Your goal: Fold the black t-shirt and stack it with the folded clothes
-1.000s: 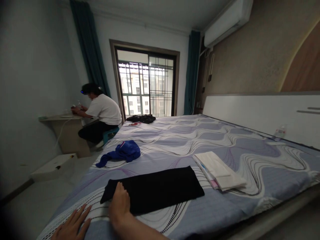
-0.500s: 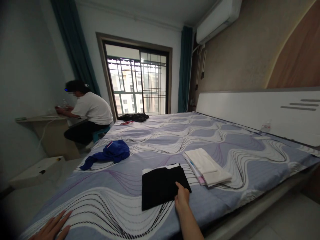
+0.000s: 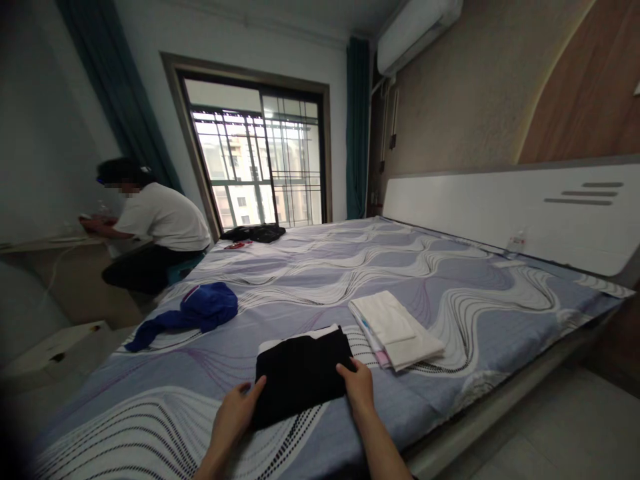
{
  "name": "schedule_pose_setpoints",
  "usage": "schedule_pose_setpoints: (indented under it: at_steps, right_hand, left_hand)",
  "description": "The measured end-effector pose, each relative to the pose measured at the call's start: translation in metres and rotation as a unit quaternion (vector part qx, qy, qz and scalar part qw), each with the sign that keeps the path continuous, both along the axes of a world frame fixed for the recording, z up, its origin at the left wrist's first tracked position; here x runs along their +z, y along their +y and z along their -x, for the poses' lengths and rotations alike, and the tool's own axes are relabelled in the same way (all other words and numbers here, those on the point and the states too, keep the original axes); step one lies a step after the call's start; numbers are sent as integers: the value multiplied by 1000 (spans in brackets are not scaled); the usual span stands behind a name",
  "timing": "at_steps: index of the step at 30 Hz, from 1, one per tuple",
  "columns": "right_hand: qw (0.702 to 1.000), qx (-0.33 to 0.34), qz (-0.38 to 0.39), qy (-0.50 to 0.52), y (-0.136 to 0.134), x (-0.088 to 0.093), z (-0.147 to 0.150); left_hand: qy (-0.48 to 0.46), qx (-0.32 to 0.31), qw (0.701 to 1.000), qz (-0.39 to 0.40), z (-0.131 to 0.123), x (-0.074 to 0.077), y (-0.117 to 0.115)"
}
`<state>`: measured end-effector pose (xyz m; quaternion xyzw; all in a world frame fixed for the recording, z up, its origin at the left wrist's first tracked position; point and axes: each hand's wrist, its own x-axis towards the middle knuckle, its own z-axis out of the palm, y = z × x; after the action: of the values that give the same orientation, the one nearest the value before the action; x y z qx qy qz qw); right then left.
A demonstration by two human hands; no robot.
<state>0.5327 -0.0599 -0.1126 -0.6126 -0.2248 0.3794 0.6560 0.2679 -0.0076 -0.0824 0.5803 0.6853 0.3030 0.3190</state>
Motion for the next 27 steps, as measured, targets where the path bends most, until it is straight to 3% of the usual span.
schedule_pose_setpoints:
  at_steps: [3, 7, 10, 12, 15, 21, 24, 27]
  right_hand:
    - [999, 20, -2, -49, -1, 1, 7]
    - [991, 105, 22, -80, -2, 3, 36]
    - [980, 149, 54, -121, -2, 3, 66]
    - [973, 151, 66, -162, 0, 6, 80]
    - [963, 135, 69, -223, 1, 15, 91]
    - [943, 128, 29, -305, -13, 31, 84]
    - [934, 117, 23, -337, -23, 30, 73]
    - [920, 121, 66, -366, -30, 30, 64]
  left_hand:
    - [4, -42, 999, -26, -5, 9, 3]
    - [26, 6, 997, -65, 43, 16, -8]
    - [88, 42, 994, -48, 80, 13, -23]
    - [122, 76, 989, -38, 90, 8, -32]
    - [161, 93, 975, -119, 83, 0, -36]
    - [242, 25, 936, -254, 54, -8, -34]
    - [251, -24, 922, -293, 44, -8, -38]
    - [287, -107, 909, -284, 34, -8, -40]
